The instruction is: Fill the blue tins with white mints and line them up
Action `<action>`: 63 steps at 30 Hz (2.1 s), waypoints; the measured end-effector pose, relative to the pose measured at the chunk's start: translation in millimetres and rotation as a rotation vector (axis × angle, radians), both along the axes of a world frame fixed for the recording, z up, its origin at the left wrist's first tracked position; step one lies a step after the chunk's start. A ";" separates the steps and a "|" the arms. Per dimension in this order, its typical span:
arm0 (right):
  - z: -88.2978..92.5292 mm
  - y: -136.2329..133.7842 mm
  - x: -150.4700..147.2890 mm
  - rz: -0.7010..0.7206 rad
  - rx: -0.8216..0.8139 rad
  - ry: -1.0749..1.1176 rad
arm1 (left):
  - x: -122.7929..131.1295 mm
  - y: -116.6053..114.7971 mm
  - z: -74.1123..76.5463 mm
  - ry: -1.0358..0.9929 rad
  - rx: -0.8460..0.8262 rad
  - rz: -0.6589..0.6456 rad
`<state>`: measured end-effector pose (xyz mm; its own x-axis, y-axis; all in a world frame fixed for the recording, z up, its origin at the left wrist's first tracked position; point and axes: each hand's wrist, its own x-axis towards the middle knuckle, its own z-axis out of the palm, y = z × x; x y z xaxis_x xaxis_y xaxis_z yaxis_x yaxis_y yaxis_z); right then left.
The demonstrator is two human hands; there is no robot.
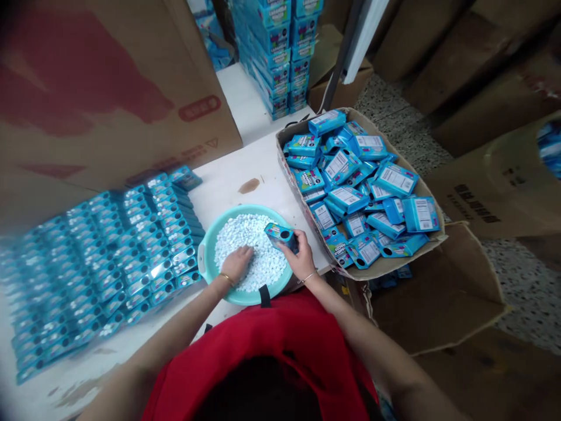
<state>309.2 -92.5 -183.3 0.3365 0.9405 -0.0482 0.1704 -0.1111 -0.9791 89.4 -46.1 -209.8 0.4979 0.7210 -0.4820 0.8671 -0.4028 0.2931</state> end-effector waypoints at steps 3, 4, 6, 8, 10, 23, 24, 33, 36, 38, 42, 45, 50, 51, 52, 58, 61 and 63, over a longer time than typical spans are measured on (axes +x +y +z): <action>-1.5 4.6 -0.1 -0.028 -0.031 0.138 | 16.1 -23.7 -11.6 -0.104 -0.080 0.012; -1.3 5.9 0.5 -0.030 -0.040 0.170 | 17.8 -28.6 -12.7 -0.139 -0.104 0.025; 0.9 8.2 2.8 -0.025 -0.053 0.214 | 15.2 -32.9 -11.2 -0.210 -0.149 0.049; 4.8 9.6 6.4 -0.015 -0.051 0.225 | 6.3 -31.8 -3.8 -0.279 -0.185 0.060; 9.2 9.6 10.3 0.000 -0.030 0.173 | -6.3 -27.9 10.8 -0.381 -0.212 0.079; 6.8 -0.7 -4.5 0.360 0.301 -0.381 | -10.5 14.8 166.0 -0.189 -0.001 -0.140; 4.9 -0.9 -7.1 0.368 0.313 -0.397 | -1.4 14.4 173.4 -0.094 0.017 -0.176; -11.1 -4.4 -9.9 0.355 0.259 -0.350 | 28.7 3.9 195.0 0.173 0.128 -0.178; -10.4 -2.6 -4.1 0.306 0.230 -0.309 | -4.3 19.1 155.1 0.212 0.236 -0.036; -8.9 -0.2 -0.8 0.289 0.222 -0.275 | -25.2 25.2 118.6 0.276 0.242 0.053; -6.3 4.1 1.7 0.272 0.197 -0.224 | -37.5 8.3 54.3 0.217 0.034 0.119; -4.7 5.2 1.2 0.242 0.163 -0.204 | -20.6 -20.2 25.8 0.113 -0.071 0.091; -0.1 6.9 -0.3 0.168 0.099 -0.177 | 12.8 -45.3 -0.4 -0.109 -0.188 0.099; 1.1 7.7 -0.2 0.164 0.089 -0.171 | 15.7 -45.1 -3.1 -0.160 -0.208 0.103; 2.3 8.6 0.0 0.163 0.079 -0.167 | 16.6 -43.6 -4.4 -0.209 -0.225 0.107; 6.6 13.6 4.8 0.160 0.101 -0.167 | -11.0 -27.5 27.2 -0.476 -0.277 0.135; 6.1 14.8 6.0 0.202 0.116 -0.195 | -30.3 -18.5 66.6 -0.569 -0.281 0.172; 4.1 15.5 4.6 0.258 0.137 -0.225 | -37.1 -10.2 95.1 -0.551 -0.257 0.171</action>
<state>313.7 -77.0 -179.2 0.0751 0.9884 0.1321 0.3884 0.0930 -0.9168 52.3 -56.3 -114.7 0.6108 0.7074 -0.3557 0.6067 -0.1295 0.7843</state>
